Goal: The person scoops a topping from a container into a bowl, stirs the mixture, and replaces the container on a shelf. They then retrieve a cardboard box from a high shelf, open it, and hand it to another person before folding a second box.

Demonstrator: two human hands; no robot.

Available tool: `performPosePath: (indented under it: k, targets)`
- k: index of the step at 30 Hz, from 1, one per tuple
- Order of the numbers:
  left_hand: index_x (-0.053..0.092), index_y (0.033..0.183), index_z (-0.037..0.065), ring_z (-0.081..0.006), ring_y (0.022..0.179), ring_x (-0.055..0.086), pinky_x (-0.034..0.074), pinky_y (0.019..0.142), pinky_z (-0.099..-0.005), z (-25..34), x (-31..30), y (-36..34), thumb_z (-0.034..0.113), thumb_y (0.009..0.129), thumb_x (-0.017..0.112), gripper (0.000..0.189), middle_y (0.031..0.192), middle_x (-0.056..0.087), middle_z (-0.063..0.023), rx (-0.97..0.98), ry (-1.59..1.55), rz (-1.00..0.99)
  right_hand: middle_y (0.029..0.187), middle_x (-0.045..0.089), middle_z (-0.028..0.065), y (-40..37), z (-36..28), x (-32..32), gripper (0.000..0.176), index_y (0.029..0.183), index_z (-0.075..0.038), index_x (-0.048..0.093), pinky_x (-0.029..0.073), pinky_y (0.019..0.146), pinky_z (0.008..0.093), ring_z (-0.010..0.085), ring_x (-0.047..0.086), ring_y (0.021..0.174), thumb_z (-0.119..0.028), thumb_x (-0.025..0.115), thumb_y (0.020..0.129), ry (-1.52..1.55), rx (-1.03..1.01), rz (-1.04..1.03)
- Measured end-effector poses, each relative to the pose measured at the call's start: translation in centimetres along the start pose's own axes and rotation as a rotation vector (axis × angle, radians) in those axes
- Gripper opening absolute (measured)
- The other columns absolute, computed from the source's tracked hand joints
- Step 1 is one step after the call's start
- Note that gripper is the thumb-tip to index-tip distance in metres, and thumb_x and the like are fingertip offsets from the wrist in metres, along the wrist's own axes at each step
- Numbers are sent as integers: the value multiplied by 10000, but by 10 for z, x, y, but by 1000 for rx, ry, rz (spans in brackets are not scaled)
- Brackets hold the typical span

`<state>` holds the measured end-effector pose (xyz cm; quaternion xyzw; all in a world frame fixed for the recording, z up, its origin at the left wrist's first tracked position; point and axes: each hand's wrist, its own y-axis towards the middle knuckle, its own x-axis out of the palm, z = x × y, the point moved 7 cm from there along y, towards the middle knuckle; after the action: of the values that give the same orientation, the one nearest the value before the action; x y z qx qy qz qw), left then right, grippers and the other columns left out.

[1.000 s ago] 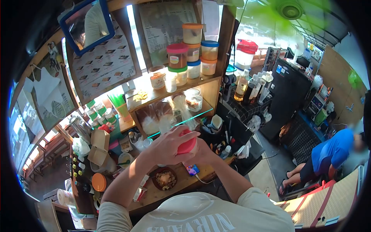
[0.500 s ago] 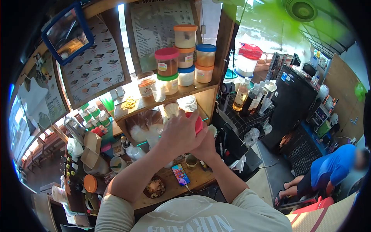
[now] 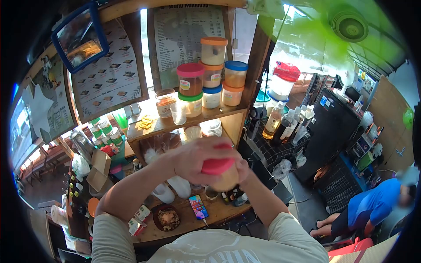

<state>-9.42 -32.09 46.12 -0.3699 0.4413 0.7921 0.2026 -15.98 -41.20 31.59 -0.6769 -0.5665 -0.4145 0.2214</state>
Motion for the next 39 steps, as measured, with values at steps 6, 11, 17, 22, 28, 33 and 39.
performPosePath:
  k: [6, 11, 17, 22, 28, 33, 39]
  targets:
    - [567, 1439, 29, -352, 1105, 658, 519, 976, -444, -35, -57, 8, 317, 812, 786, 724, 1276, 640, -186, -241, 215, 168, 1258, 648, 71, 30, -78, 65, 935, 1430, -43, 510, 521, 1043, 374, 194, 636, 1179, -192, 956, 622, -1265, -220, 150]
    - [475, 1514, 31, -382, 1243, 628, 509, 1066, -432, -64, -151, 5, 415, 784, 852, 907, 1400, 606, -204, -569, 404, 631, 1260, 680, 99, 73, -175, 78, 710, 1387, -22, 528, 556, 1002, 370, 223, 672, 1152, -173, 868, 783, -1342, -755, 275]
    - [523, 1451, -11, -381, 1248, 627, 524, 1052, -441, -134, -185, -12, 519, 703, 867, 979, 1325, 635, -239, -918, 756, 659, 1186, 671, 241, 114, -261, 105, 749, 1244, 40, 571, 549, 938, 484, 398, 679, 1100, -456, 857, 761, -1934, -1050, 912]
    - [586, 1399, 13, -334, 1112, 715, 576, 967, -415, -160, -184, -11, 526, 687, 876, 924, 1210, 721, -211, -920, 625, 643, 1203, 614, 269, 144, -277, 86, 857, 1261, 75, 499, 550, 941, 520, 447, 656, 1108, -538, 838, 767, -2078, -913, 1092]
    - [667, 1295, 19, -302, 1047, 742, 598, 903, -389, -138, -192, -18, 506, 685, 890, 811, 1132, 753, -183, -877, 589, 855, 1199, 608, 286, 157, -280, 76, 872, 1272, 67, 451, 573, 914, 502, 440, 672, 1080, -544, 837, 784, -2144, -843, 1111]
    - [685, 1269, 29, -285, 1021, 749, 600, 884, -374, -105, -213, -32, 512, 706, 881, 767, 1121, 761, -169, -790, 655, 949, 1218, 549, 266, 151, -271, 83, 859, 1286, 45, 415, 595, 850, 489, 441, 687, 1035, -503, 858, 795, -2152, -1027, 1111]
    - [720, 1240, 89, -279, 985, 756, 601, 856, -383, -82, -228, -55, 554, 698, 879, 731, 1075, 768, -162, -909, 788, 853, 1218, 518, 249, 153, -269, 78, 848, 1302, 48, 405, 604, 826, 472, 437, 696, 1009, -503, 839, 825, -2188, -965, 1149]
